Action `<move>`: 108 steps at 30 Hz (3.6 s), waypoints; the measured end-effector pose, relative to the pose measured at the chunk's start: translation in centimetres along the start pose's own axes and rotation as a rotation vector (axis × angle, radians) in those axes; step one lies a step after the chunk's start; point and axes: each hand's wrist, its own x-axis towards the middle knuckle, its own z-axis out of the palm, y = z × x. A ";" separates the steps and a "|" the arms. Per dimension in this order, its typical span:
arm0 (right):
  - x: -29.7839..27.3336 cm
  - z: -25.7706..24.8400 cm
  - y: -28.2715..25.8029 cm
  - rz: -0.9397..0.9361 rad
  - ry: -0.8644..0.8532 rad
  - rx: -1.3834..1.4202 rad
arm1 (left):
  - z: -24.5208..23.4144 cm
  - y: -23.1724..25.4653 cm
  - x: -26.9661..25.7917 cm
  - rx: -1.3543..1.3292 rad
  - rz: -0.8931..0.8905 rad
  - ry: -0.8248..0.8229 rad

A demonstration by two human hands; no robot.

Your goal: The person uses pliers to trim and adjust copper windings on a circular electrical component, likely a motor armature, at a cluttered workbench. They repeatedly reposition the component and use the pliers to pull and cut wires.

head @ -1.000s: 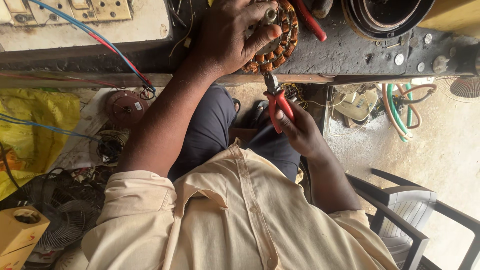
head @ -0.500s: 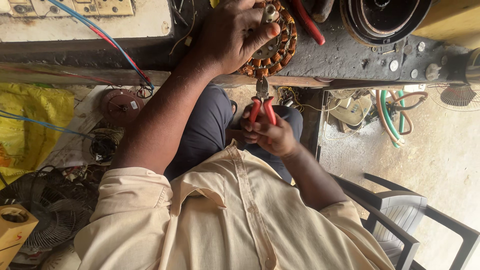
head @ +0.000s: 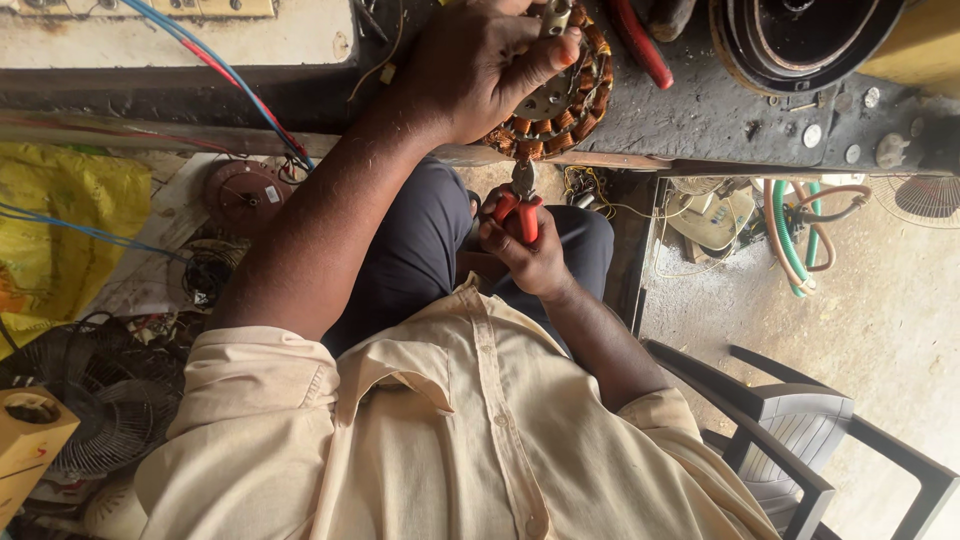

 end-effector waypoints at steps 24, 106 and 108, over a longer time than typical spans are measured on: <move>1.2 -1.5 -0.4 -0.256 0.180 -0.653 | 0.1 0.1 0.7 -0.076 -0.117 -0.083; -3.4 -1.4 -6.5 0.033 0.014 -0.402 | 0.3 0.0 -0.5 0.081 0.115 0.014; -3.7 -1.2 -6.8 0.056 0.043 -0.406 | 0.6 0.3 -0.3 0.092 0.112 -0.007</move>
